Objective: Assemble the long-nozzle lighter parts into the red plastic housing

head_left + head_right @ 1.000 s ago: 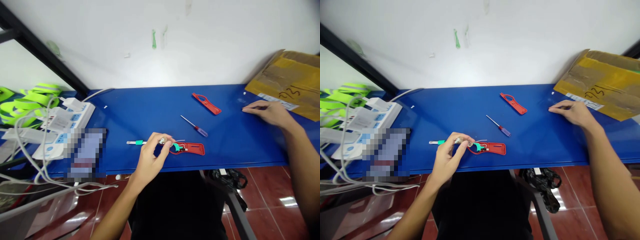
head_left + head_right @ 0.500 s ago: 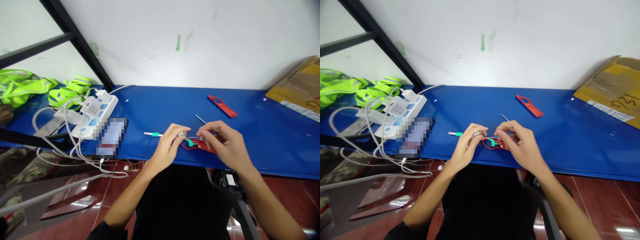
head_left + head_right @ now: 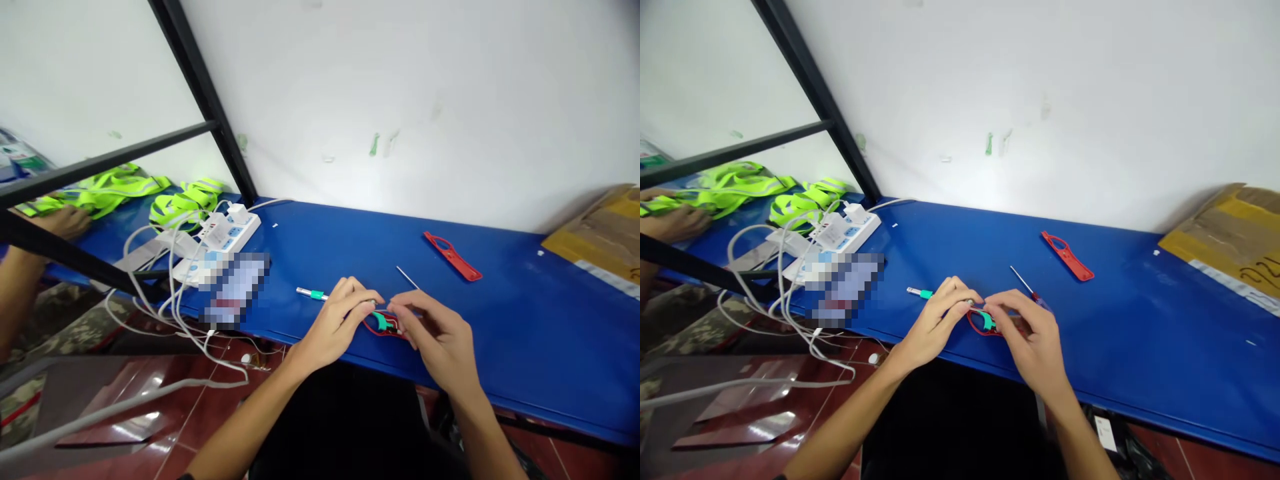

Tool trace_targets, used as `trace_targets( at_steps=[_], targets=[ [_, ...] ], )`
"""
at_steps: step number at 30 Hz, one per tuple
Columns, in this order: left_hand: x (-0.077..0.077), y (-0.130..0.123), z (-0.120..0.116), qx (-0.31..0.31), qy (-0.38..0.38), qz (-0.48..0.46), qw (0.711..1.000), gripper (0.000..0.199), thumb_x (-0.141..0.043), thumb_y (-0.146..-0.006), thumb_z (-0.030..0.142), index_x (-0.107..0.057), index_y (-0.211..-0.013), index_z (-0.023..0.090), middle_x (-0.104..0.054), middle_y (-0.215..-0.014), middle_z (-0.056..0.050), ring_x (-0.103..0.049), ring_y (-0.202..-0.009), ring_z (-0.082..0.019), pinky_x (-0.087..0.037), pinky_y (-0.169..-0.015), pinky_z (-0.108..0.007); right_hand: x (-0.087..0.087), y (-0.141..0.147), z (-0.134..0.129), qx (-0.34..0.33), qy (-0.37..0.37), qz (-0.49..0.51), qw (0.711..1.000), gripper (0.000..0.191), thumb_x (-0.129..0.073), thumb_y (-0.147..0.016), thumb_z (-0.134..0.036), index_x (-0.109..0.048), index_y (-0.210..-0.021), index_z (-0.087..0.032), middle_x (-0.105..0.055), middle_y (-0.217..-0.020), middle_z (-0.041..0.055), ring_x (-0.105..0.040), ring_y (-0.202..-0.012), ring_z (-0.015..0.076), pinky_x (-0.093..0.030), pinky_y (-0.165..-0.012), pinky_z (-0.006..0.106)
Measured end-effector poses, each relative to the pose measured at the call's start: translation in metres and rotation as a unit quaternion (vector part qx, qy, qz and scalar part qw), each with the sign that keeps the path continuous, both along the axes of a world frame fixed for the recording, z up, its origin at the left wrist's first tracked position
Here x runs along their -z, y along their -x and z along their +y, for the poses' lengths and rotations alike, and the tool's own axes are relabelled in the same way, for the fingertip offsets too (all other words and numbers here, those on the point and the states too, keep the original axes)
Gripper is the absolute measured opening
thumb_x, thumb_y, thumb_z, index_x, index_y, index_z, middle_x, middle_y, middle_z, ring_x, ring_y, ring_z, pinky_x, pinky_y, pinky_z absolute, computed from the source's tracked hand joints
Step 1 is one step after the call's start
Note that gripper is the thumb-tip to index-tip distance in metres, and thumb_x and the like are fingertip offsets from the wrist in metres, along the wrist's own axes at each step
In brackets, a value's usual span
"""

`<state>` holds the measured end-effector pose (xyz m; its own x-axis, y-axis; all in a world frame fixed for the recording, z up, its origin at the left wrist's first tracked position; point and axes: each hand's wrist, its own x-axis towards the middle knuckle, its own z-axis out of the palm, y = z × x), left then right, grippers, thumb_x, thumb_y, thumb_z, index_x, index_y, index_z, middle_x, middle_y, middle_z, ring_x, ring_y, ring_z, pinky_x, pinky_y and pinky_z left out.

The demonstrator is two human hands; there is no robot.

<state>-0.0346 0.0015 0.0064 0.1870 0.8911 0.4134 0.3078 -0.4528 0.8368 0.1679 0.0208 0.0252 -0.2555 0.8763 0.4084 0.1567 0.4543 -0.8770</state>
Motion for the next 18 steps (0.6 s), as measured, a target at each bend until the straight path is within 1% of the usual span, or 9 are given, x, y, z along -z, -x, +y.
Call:
trace_targets(
  at_steps=[3,6,8,11,13,15,18],
  targets=[
    [0.0007,0.0000,0.0005,0.005,0.001,0.001,1.000,0.032,-0.047,-0.115,0.038,-0.076,-0.118,0.025,-0.062,-0.100,-0.005,-0.057,-0.102,-0.021,-0.045,-0.098,-0.036,0.0053,0.0006,-0.0019,-0.022,-0.011,0.005,1.000,0.012,-0.070,-0.102,-0.031,-0.080,-0.102,-0.025,-0.076,-0.095,0.0038,-0.059,-0.057,0.0099,-0.049,-0.047,0.022],
    [0.0017,0.0004,0.0007,0.010,0.005,0.007,1.000,0.033,-0.048,-0.115,0.039,-0.078,-0.118,0.024,-0.063,-0.100,-0.005,-0.056,-0.101,-0.021,-0.043,-0.100,-0.037,0.0079,0.0026,-0.0025,-0.021,0.018,0.025,0.999,0.014,-0.071,-0.101,-0.031,-0.080,-0.110,-0.026,-0.077,-0.092,0.0025,-0.056,-0.054,0.0080,-0.048,-0.048,0.021],
    [0.0024,0.0004,0.0006,0.009,0.003,0.007,1.000,0.033,-0.048,-0.115,0.040,-0.076,-0.123,0.025,-0.064,-0.104,-0.006,-0.056,-0.105,-0.021,-0.043,-0.102,-0.038,0.0089,0.0042,-0.0019,-0.011,0.029,0.037,0.999,0.011,-0.075,-0.099,-0.031,-0.081,-0.107,-0.026,-0.077,-0.088,0.0005,-0.057,-0.055,0.0078,-0.050,-0.051,0.021],
    [0.0034,0.0006,-0.0005,0.018,-0.009,0.000,1.000,0.037,-0.045,-0.116,0.042,-0.071,-0.137,0.026,-0.064,-0.114,-0.008,-0.056,-0.111,-0.023,-0.044,-0.104,-0.039,0.0099,0.0064,-0.0004,-0.013,0.022,0.038,0.999,0.006,-0.077,-0.097,-0.030,-0.082,-0.097,-0.026,-0.078,-0.086,-0.0003,-0.063,-0.064,0.0097,-0.054,-0.061,0.022],
    [0.0039,0.0011,-0.0015,0.023,-0.015,-0.006,1.000,0.041,-0.040,-0.117,0.041,-0.068,-0.142,0.026,-0.062,-0.116,-0.008,-0.055,-0.112,-0.023,-0.044,-0.104,-0.040,0.0099,0.0073,0.0002,-0.020,0.024,0.045,0.999,0.006,-0.076,-0.098,-0.029,-0.082,-0.098,-0.027,-0.078,-0.089,0.0002,-0.066,-0.069,0.0109,-0.055,-0.063,0.023],
    [0.0043,0.0018,-0.0023,0.021,-0.017,-0.007,1.000,0.042,-0.038,-0.118,0.039,-0.068,-0.142,0.025,-0.062,-0.115,-0.008,-0.055,-0.112,-0.023,-0.044,-0.104,-0.041,0.0095,0.0074,0.0002,-0.022,0.033,0.054,0.998,0.006,-0.075,-0.098,-0.028,-0.081,-0.099,-0.026,-0.077,-0.090,0.0004,-0.065,-0.069,0.0109,-0.054,-0.061,0.023],
    [0.0043,0.0021,-0.0026,0.025,-0.028,0.009,0.999,0.039,-0.040,-0.117,0.035,-0.067,-0.144,0.025,-0.062,-0.115,-0.007,-0.054,-0.111,-0.022,-0.043,-0.104,-0.040,0.0094,0.0069,-0.0004,-0.015,0.035,0.067,0.997,0.004,-0.075,-0.098,-0.027,-0.080,-0.099,-0.027,-0.075,-0.093,-0.0001,-0.065,-0.073,0.0104,-0.054,-0.064,0.022]
  ],
)
